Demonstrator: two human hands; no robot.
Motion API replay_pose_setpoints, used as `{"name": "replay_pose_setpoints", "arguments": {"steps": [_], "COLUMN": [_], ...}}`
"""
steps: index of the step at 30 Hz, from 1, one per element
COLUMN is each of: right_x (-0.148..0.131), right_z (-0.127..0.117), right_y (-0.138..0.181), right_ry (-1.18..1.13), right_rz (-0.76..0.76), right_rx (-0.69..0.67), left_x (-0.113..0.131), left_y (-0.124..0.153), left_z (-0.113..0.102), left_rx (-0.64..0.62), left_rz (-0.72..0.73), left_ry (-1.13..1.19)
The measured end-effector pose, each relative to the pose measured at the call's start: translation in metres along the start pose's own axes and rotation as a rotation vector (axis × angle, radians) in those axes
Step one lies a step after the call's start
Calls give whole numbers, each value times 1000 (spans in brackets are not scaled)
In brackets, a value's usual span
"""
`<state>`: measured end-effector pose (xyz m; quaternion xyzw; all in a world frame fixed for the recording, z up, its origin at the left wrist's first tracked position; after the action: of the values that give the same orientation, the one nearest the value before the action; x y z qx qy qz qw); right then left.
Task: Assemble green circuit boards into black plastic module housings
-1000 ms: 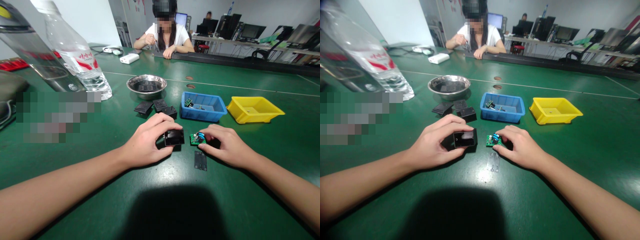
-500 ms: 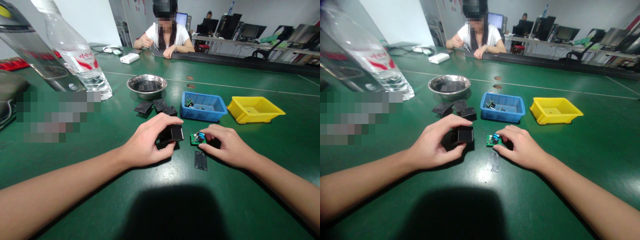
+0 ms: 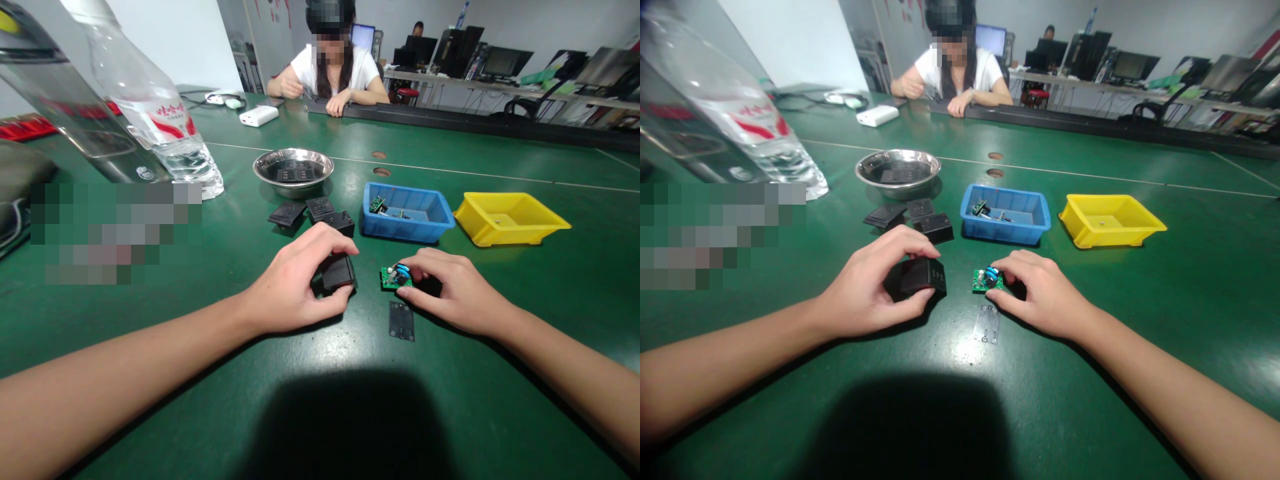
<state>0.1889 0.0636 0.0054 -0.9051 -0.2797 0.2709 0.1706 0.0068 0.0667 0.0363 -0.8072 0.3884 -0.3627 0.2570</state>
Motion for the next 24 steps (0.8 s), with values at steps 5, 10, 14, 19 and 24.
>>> {"name": "replay_pose_setpoints", "arguments": {"steps": [5, 10, 14, 19, 24], "right_x": [0, 0, 1, 0, 1], "right_z": [0, 0, 0, 0, 0], "right_y": [0, 0, 0, 0, 0], "right_ry": [1, -5, -14, -1, -5], "right_rz": [-2, -4, 1, -4, -5], "right_rx": [6, 3, 3, 12, 5], "left_x": [0, 1, 0, -1, -6], "left_y": [1, 1, 1, 2, 1], "left_z": [3, 4, 5, 6, 7], "left_rx": [-39, -38, -44, -69, -71], "left_rz": [-11, -19, -27, -49, -78], "left_ry": [21, 79, 93, 90, 37]}}
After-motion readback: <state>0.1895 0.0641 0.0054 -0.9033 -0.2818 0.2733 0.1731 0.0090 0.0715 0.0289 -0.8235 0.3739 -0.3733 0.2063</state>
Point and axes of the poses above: each hand's wrist, its own y-axis away from the middle knuckle, its own z-axis out of the palm, x = y × z, the point moved 8 cm from there along -y, towards the middle knuckle, and after that the axes turned 13 degrees about x, right-handed, at the moved point
